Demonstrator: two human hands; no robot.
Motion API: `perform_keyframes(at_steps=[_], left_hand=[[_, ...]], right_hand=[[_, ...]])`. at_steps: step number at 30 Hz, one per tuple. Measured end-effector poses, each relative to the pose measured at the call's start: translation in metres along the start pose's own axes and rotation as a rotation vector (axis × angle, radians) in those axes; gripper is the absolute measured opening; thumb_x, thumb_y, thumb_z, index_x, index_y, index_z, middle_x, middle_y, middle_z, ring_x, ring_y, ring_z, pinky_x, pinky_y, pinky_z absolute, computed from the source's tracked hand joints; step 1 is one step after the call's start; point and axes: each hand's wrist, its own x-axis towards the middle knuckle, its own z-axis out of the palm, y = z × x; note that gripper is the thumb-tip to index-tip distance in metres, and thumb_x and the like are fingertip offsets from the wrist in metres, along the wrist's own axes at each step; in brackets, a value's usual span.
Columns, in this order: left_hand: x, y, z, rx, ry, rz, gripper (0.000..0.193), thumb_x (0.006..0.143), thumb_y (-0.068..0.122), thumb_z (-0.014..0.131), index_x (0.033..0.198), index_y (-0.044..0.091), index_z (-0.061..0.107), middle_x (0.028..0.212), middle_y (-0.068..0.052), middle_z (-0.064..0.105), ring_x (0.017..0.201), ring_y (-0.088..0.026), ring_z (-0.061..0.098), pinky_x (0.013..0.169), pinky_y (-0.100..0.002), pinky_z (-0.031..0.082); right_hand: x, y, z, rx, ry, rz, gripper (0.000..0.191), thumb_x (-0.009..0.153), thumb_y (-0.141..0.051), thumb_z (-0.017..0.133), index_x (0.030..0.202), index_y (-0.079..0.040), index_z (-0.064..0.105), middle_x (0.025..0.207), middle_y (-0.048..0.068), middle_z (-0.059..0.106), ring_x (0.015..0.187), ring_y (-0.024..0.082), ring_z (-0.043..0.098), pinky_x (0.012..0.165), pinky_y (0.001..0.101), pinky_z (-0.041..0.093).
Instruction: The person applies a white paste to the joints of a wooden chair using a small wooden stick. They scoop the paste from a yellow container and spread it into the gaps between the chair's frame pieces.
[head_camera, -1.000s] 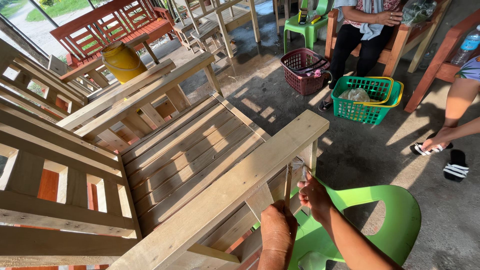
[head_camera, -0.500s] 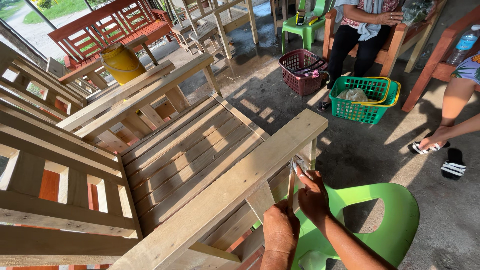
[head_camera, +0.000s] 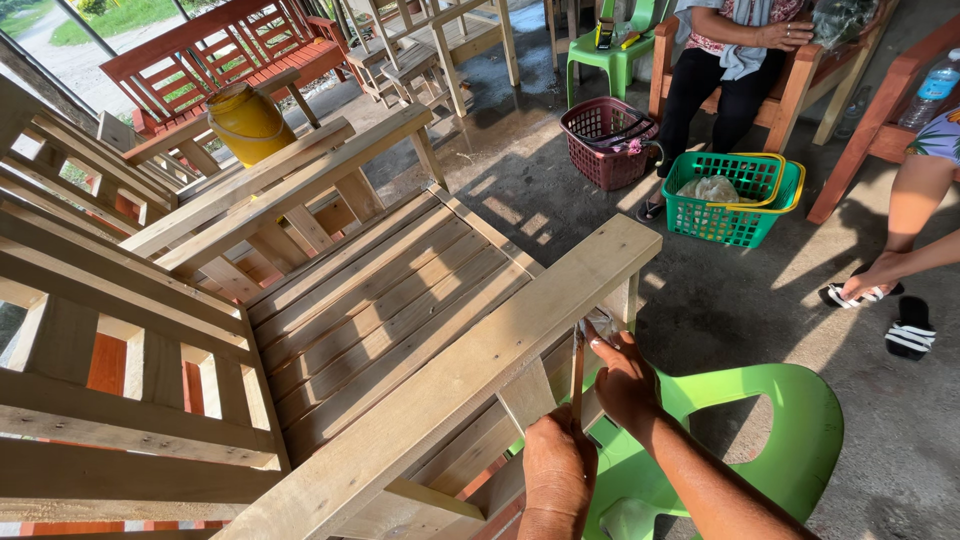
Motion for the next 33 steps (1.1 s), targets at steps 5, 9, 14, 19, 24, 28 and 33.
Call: perform_keyframes(at_steps=[5, 9, 14, 19, 24, 28, 33], left_hand=[[-0.004, 0.001, 0.002, 0.006, 0.006, -0.021, 0.021, 0.092, 0.009, 0.060, 0.106, 0.009, 0.076, 0.087, -0.022, 0.073, 0.084, -0.039, 0.073, 0.077, -0.045, 0.058], [-0.004, -0.003, 0.002, -0.016, 0.007, -0.039, 0.021, 0.092, 0.010, 0.060, 0.106, 0.010, 0.076, 0.086, -0.022, 0.073, 0.084, -0.038, 0.073, 0.078, -0.045, 0.058], [0.001, -0.011, 0.002, -0.032, 0.064, -0.020, 0.022, 0.092, 0.011, 0.060, 0.107, 0.009, 0.076, 0.087, -0.023, 0.073, 0.084, -0.041, 0.071, 0.076, -0.046, 0.058], [0.003, -0.014, 0.006, -0.034, 0.042, -0.051, 0.021, 0.094, 0.014, 0.058, 0.104, 0.009, 0.076, 0.085, -0.024, 0.072, 0.082, -0.041, 0.072, 0.076, -0.046, 0.058], [0.006, -0.012, 0.003, -0.047, 0.051, -0.002, 0.020, 0.094, 0.014, 0.059, 0.101, 0.006, 0.076, 0.082, -0.025, 0.071, 0.080, -0.042, 0.071, 0.075, -0.047, 0.057], [0.007, -0.007, -0.002, -0.033, 0.028, -0.018, 0.020, 0.095, 0.014, 0.058, 0.100, 0.005, 0.074, 0.081, -0.024, 0.071, 0.078, -0.041, 0.072, 0.074, -0.046, 0.058], [0.010, 0.002, -0.001, -0.006, 0.007, -0.058, 0.020, 0.096, 0.016, 0.058, 0.101, 0.008, 0.075, 0.085, -0.023, 0.071, 0.083, -0.041, 0.071, 0.077, -0.046, 0.057]], right_hand=[[0.000, 0.017, 0.014, 0.000, 0.002, 0.156, 0.073, 0.081, 0.001, 0.051, 0.149, -0.026, 0.054, 0.128, 0.012, 0.056, 0.117, 0.031, 0.058, 0.100, 0.0417, 0.049], [-0.008, 0.052, 0.039, 0.024, 0.096, 0.176, 0.061, 0.083, -0.005, 0.057, 0.142, -0.017, 0.057, 0.122, 0.012, 0.059, 0.115, 0.031, 0.060, 0.101, 0.0419, 0.049], [-0.015, 0.060, 0.036, -0.088, 0.029, 0.224, 0.076, 0.080, -0.002, 0.055, 0.152, -0.026, 0.047, 0.118, 0.011, 0.056, 0.110, 0.030, 0.059, 0.092, 0.0434, 0.050], [-0.009, 0.044, 0.011, -0.415, -0.086, 0.048, 0.091, 0.084, -0.006, 0.058, 0.164, -0.026, 0.021, 0.116, 0.010, 0.060, 0.100, 0.027, 0.066, 0.081, 0.0406, 0.055], [0.005, 0.046, 0.015, -0.587, -0.389, 0.134, 0.097, 0.098, -0.016, 0.054, 0.167, -0.017, -0.014, 0.110, 0.018, 0.068, 0.090, 0.030, 0.071, 0.080, 0.0419, 0.058], [0.015, 0.054, 0.033, -0.458, -0.420, 0.229, 0.072, 0.112, -0.030, 0.041, 0.161, -0.014, -0.010, 0.112, 0.020, 0.069, 0.091, 0.034, 0.072, 0.085, 0.0442, 0.058], [0.007, 0.079, 0.040, -0.591, -0.551, 0.191, 0.093, 0.101, -0.017, 0.051, 0.166, -0.024, -0.016, 0.124, 0.017, 0.064, 0.097, 0.030, 0.071, 0.087, 0.0404, 0.058]])
